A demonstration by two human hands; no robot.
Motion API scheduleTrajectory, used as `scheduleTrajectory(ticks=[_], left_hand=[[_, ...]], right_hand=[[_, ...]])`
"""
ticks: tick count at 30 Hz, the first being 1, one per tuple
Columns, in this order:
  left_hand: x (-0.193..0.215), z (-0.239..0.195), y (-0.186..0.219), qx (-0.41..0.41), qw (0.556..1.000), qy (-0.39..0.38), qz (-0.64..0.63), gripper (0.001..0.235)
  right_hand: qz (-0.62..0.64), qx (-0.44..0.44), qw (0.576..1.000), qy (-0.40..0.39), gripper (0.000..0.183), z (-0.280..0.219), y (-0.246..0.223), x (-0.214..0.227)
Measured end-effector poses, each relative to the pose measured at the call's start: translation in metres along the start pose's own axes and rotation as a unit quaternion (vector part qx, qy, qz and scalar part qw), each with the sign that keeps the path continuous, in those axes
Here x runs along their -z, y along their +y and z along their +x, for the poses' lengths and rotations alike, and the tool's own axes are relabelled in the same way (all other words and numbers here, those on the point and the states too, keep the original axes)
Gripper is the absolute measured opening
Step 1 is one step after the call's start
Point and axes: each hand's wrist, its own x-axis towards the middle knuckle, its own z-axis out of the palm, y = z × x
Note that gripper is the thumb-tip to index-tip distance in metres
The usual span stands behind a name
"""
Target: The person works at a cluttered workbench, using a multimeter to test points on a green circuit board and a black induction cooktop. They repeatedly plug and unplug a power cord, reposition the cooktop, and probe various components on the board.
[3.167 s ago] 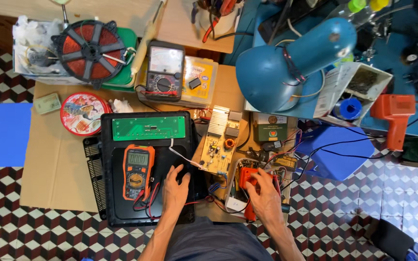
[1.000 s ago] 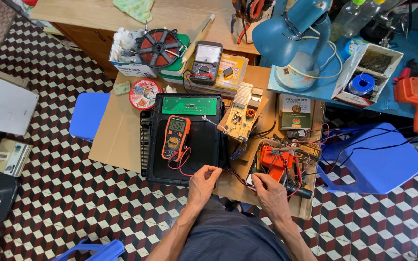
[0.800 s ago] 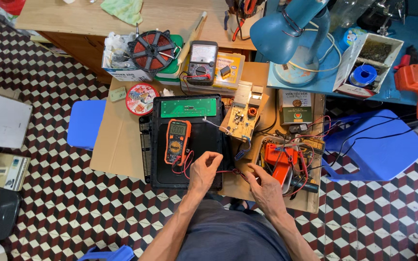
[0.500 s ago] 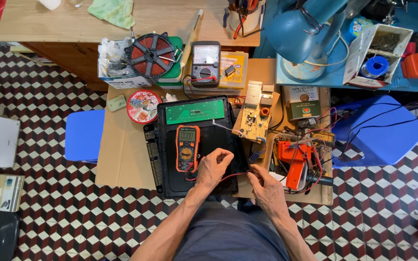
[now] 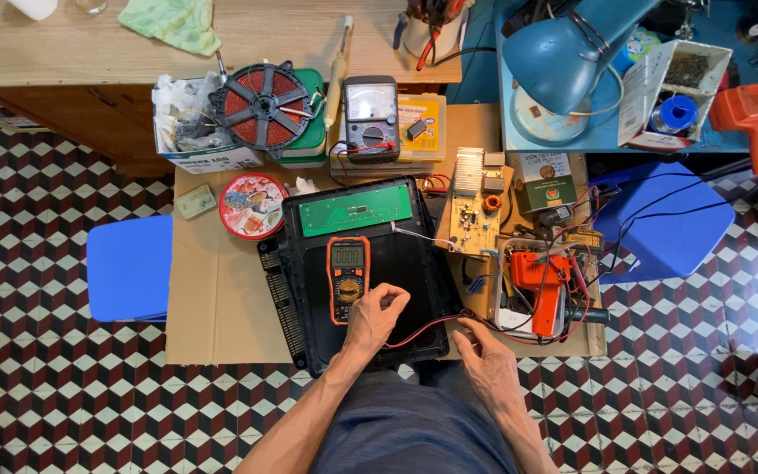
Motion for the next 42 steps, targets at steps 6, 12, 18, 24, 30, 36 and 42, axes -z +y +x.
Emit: scheduleTrajectory(ticks=[6, 12, 18, 24, 30, 36, 42], left_hand=[[0.021, -0.009, -0.016, 0.027, 0.997, 0.062, -0.042, 0.029], [0.060, -0.025, -0.060, 0.057, 0.980, 0.189, -0.036, 0.029], [0.061, -0.012, -0.105, 0.064, 0.968, 0.242, -0.010, 0.042], [0.038, 0.007, -0.108, 0.074, 0.968, 0.230, 0.059, 0.085], [0.020, 0.031, -0.069, 0.149, 0.962, 0.202, 0.110, 0.115], [0.010, 0.046, -0.052, 0.182, 0.944, 0.208, 0.180, 0.121], [0.014, 0.045, -0.049, 0.199, 0.941, 0.208, 0.177, 0.113]], right_hand=[[-0.014, -0.004, 1.000, -0.020, 0.041, 0.004, -0.011, -0.006], [-0.036, 0.017, 0.998, -0.047, 0.041, 0.012, -0.016, -0.020], [-0.061, 0.059, 0.994, -0.074, 0.043, 0.018, -0.016, -0.032], [-0.067, 0.049, 0.994, -0.074, 0.042, 0.014, -0.012, -0.031], [-0.066, -0.009, 0.995, -0.079, 0.042, 0.007, -0.010, -0.028], [-0.030, 0.014, 0.999, -0.044, 0.041, 0.004, -0.002, -0.022], [-0.013, 0.006, 1.000, -0.019, 0.039, -0.004, 0.000, -0.019]])
